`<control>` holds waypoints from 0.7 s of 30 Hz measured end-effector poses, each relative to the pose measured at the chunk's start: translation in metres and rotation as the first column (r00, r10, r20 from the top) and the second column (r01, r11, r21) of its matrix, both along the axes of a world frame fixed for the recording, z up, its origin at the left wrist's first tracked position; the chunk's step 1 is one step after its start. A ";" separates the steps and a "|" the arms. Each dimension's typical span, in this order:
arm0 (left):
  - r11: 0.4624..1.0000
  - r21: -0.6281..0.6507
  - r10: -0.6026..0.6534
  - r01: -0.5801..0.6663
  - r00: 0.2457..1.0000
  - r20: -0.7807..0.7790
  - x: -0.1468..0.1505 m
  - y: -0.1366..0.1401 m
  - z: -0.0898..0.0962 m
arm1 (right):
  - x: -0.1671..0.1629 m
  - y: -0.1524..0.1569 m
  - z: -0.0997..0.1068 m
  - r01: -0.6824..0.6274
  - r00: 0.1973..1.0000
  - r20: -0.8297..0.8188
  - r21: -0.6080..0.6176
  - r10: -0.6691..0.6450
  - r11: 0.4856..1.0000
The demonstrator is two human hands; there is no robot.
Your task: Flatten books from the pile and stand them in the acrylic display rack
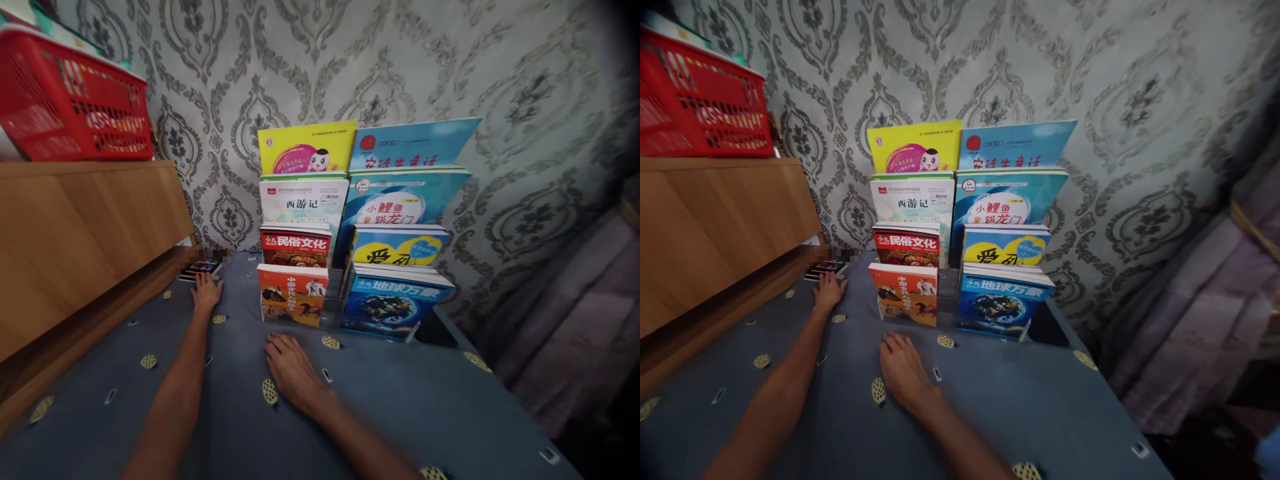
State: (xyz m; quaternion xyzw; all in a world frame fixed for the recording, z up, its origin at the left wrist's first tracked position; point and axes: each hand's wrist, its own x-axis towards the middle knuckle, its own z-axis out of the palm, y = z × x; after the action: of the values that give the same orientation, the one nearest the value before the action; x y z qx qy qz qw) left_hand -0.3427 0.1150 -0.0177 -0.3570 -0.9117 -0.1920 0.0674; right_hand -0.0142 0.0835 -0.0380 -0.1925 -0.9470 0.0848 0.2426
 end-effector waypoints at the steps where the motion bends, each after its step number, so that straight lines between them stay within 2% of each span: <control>1: 1.000 -0.002 -0.005 0.005 1.000 -0.006 -0.002 0.002 -0.001 | 0.000 0.000 0.001 0.001 1.000 0.007 -0.005 -0.001 1.000; 6: 1.000 -0.008 0.021 -0.022 0.999 -0.039 -0.009 0.008 -0.001 | 0.000 -0.001 0.008 -0.003 0.999 0.048 -0.023 0.004 1.000; 13: 0.994 -0.065 0.079 -0.086 0.991 -0.104 -0.022 0.006 0.008 | 0.001 -0.001 0.011 -0.012 0.997 0.079 -0.033 0.014 0.999; 21: 0.961 -0.274 -0.084 0.030 0.979 -0.186 -0.041 0.007 0.022 | 0.001 0.000 0.014 -0.005 0.995 0.097 -0.069 0.011 0.998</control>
State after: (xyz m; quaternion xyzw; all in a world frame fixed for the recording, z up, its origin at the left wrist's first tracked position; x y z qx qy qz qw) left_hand -0.3837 0.1220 0.0043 -0.4061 -0.9076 -0.0321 0.1020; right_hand -0.0128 0.0830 -0.0243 -0.2008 -0.9550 0.1087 0.1893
